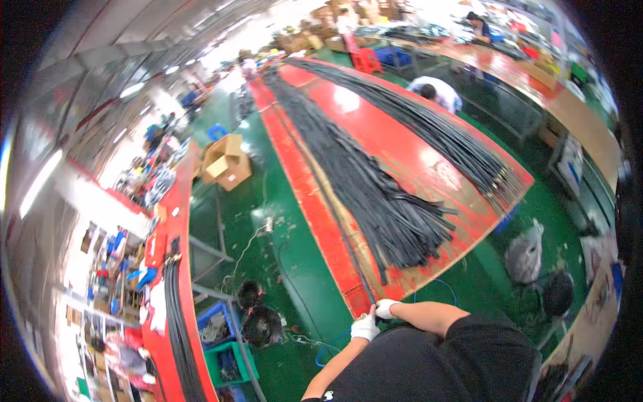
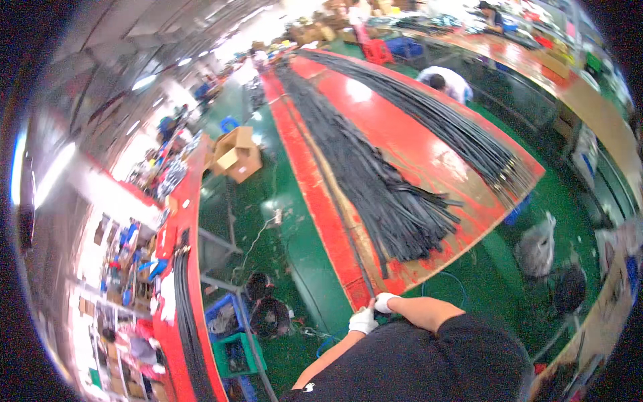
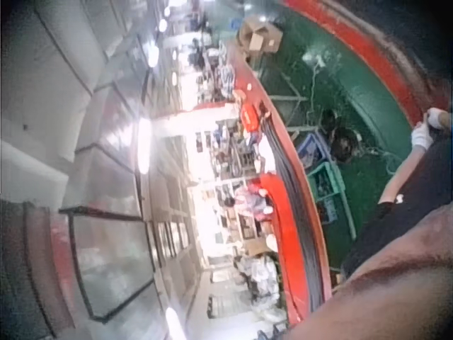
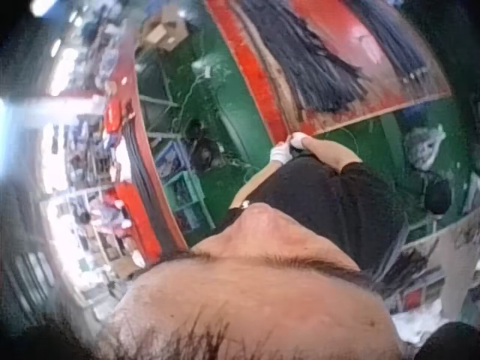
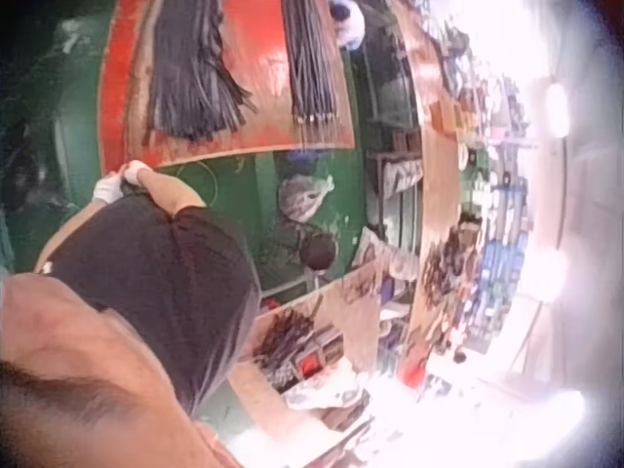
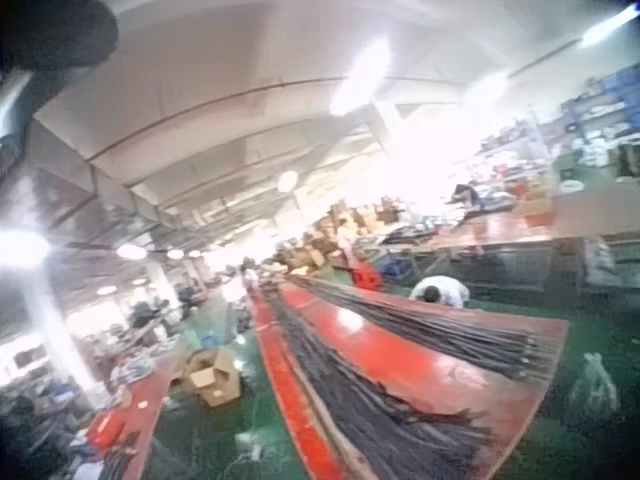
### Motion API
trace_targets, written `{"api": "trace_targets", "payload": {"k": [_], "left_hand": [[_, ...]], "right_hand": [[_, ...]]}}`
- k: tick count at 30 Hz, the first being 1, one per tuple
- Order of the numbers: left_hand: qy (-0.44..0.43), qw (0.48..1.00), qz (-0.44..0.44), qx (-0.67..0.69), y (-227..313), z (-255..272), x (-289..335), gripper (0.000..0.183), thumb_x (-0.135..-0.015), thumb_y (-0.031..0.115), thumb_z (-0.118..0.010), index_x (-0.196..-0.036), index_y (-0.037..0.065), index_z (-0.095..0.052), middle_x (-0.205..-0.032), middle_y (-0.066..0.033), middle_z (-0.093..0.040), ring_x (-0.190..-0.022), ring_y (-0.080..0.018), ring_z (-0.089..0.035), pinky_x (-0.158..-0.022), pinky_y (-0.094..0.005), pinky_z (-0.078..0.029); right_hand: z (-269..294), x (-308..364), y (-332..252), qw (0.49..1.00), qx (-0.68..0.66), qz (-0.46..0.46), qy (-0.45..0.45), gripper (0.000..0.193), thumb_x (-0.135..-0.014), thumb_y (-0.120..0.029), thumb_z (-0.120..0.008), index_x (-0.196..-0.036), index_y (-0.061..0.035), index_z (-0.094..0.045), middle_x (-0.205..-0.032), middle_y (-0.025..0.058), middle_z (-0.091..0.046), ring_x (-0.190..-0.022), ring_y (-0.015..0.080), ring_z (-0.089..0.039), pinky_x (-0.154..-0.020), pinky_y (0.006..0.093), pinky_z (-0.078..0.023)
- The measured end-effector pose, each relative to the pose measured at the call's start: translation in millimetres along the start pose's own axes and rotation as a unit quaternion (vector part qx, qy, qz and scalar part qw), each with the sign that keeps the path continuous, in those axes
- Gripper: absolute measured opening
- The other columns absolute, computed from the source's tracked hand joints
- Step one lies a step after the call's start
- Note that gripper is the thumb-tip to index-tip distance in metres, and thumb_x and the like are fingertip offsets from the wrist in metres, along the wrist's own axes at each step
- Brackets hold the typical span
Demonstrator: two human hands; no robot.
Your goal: Cutting black rubber or plastic strips to length using a utility knife on a factory workbench.
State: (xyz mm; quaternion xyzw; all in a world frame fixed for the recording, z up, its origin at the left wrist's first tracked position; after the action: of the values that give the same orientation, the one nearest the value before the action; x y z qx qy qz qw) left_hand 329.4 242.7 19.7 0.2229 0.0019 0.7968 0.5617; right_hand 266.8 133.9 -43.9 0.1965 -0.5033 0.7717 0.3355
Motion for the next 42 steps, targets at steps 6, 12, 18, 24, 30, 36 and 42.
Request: {"api": "trace_targets", "payload": {"k": [6, 12, 18, 24, 30, 36, 42], "left_hand": [[-0.032, 0.999, 0.023, -0.016, 6, -8, -11, 0.094, -0.079, 0.025, -0.074, -0.165, 0.023, -0.037, -0.118, -0.0215, -0.068, -0.107, -0.0407, -0.071, -0.093, -0.0494, -0.057], [-0.043, 0.998, 0.018, -0.032, -1, -15, -9, 0.097, -0.079, 0.027, -0.075, -0.166, 0.02, -0.034, -0.116, -0.0218, -0.068, -0.104, -0.0407, -0.071, -0.09, -0.0497, -0.058], [-0.056, 0.996, 0.016, -0.064, -1, -16, -13, 0.098, -0.08, 0.028, -0.074, -0.168, 0.021, -0.031, -0.118, -0.0224, -0.067, -0.106, -0.0411, -0.071, -0.093, -0.0499, -0.057], [-0.074, 0.996, 0.006, -0.051, 5, -11, -15, 0.096, -0.079, 0.026, -0.074, -0.166, 0.023, -0.033, -0.121, -0.023, -0.067, -0.11, -0.0419, -0.07, -0.095, -0.0512, -0.057], [-0.053, 0.998, 0.003, -0.042, 3, -10, -18, 0.096, -0.08, 0.025, -0.074, -0.167, 0.021, -0.032, -0.12, -0.0233, -0.067, -0.108, -0.0418, -0.071, -0.095, -0.051, -0.057], [-0.059, 0.997, -0.002, -0.052, 13, -9, -18, 0.095, -0.082, 0.024, -0.071, -0.167, 0.019, -0.032, -0.119, -0.0225, -0.067, -0.11, -0.0405, -0.07, -0.095, -0.051, -0.055], [-0.068, 0.995, 0.019, -0.072, 20, -4, -15, 0.093, -0.082, 0.025, -0.072, -0.167, 0.018, -0.035, -0.125, -0.0217, -0.067, -0.118, -0.0376, -0.068, -0.104, -0.0526, -0.049]], "right_hand": [[-4, -13, 17, 1.0, -0.026, -0.007, 0.017, 0.047, -0.097, -0.038, -0.06, -0.125, -0.0041, -0.075, -0.122, 0.0211, -0.076, -0.114, 0.0359, -0.073, -0.096, 0.0456, -0.056], [-3, -3, 10, 0.999, -0.042, -0.014, 0.017, 0.045, -0.097, -0.038, -0.058, -0.123, -0.0058, -0.076, -0.122, 0.0194, -0.076, -0.113, 0.0358, -0.073, -0.094, 0.0466, -0.056], [-2, 5, 11, 0.997, -0.063, -0.035, 0.025, 0.044, -0.097, -0.036, -0.057, -0.126, -0.0059, -0.074, -0.123, 0.0182, -0.076, -0.115, 0.0354, -0.073, -0.095, 0.0464, -0.056], [6, 13, 12, 0.998, -0.046, -0.035, 0.026, 0.045, -0.096, -0.036, -0.058, -0.126, -0.0067, -0.075, -0.121, 0.0178, -0.077, -0.108, 0.0361, -0.075, -0.089, 0.0471, -0.059], [12, 15, 7, 0.998, -0.049, -0.043, 0.021, 0.045, -0.095, -0.037, -0.06, -0.127, -0.0078, -0.075, -0.123, 0.0178, -0.076, -0.111, 0.0362, -0.074, -0.093, 0.047, -0.058], [17, 16, 12, 0.999, 0.002, -0.021, 0.048, 0.046, -0.094, -0.037, -0.057, -0.118, -0.0045, -0.078, -0.121, 0.0189, -0.077, -0.113, 0.0372, -0.074, -0.094, 0.047, -0.057], [17, 14, 12, 0.999, 0.007, -0.027, 0.022, 0.043, -0.094, -0.036, -0.057, -0.118, -0.0066, -0.078, -0.122, 0.0195, -0.076, -0.114, 0.0382, -0.073, -0.096, 0.0477, -0.057]]}}
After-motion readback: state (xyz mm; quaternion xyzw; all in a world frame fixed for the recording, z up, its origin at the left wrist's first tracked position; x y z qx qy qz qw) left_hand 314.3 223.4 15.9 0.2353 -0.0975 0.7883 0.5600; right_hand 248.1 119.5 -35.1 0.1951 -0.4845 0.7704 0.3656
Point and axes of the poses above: each hand's wrist, its own x-axis away from the middle knuckle, its own z-axis out of the back of the hand, y = z × x, the point moved 6 cm from there along -x, towards the middle knuckle
